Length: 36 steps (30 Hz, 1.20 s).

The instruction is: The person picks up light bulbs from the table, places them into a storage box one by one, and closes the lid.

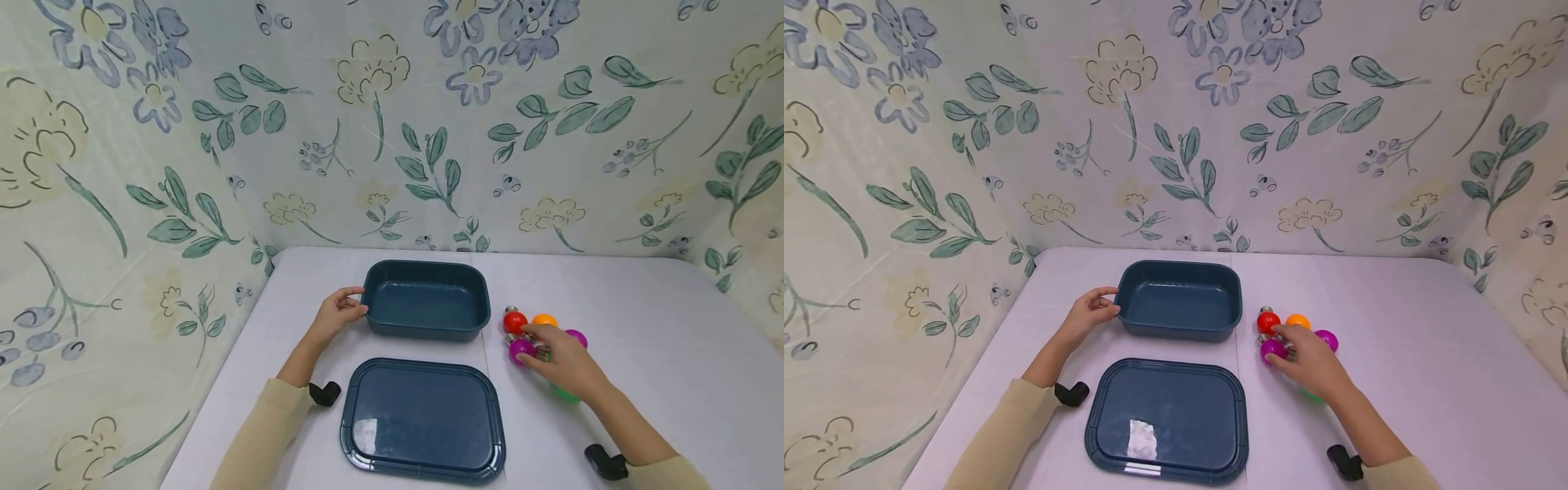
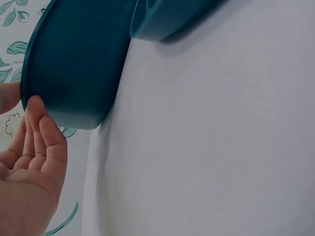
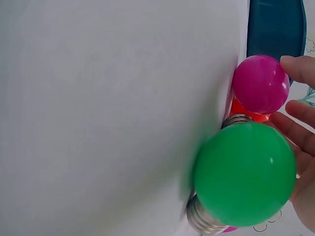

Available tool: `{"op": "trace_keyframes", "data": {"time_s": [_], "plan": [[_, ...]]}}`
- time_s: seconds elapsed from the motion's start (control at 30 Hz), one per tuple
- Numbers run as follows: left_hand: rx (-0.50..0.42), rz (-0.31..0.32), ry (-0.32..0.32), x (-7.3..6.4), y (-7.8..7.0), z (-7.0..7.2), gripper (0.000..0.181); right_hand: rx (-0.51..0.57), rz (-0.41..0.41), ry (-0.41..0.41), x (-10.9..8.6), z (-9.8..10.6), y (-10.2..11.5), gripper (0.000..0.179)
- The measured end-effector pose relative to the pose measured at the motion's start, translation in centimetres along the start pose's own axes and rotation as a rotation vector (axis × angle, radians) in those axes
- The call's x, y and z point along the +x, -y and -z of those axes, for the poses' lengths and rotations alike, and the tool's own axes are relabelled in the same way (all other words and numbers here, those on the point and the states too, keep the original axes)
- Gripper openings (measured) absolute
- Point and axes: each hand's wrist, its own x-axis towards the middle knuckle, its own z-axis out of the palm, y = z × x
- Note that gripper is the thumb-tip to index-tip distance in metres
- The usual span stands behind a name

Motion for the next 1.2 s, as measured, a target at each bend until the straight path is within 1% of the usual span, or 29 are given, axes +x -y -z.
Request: {"op": "trace_keyframes", "data": {"time_s": [0.13, 0.37, 0.43, 0.67, 0.83, 1.1, 1.2], "plan": [[0.007, 0.003, 0.004, 0.0, 0.1, 0.0, 0.050, -0.013, -0.010, 0.016, 0.1, -0.3, 0.0, 0.059], [-0.007, 0.005, 0.001, 1.5, 2.9, 0.4, 0.052, -0.021, -0.011, 0.048, 0.0, -0.5, 0.0, 0.055], [-0.005, -0.002, -0.005, 1.6, 3.2, 0.3, 0.052, -0.018, -0.011, 0.057, -0.1, -0.5, 0.0, 0.054], [-0.008, -0.015, -0.011, 1.5, 3.4, 0.2, 0.048, -0.013, -0.007, 0.084, -0.1, -0.7, -0.2, 0.054], [-0.027, -0.014, -0.011, 1.6, 3.4, 0.0, 0.046, -0.002, -0.005, 0.083, -0.1, -0.8, -0.1, 0.053], [-0.050, 0.006, 0.015, 1.8, 3.5, 0.2, 0.051, 0.004, -0.015, 0.079, 0.1, -0.9, 0.2, 0.053], [-0.050, 0.005, 0.013, 1.8, 3.6, 0.2, 0.051, 0.019, -0.029, 0.076, 0.2, -0.7, 0.6, 0.053]]}}
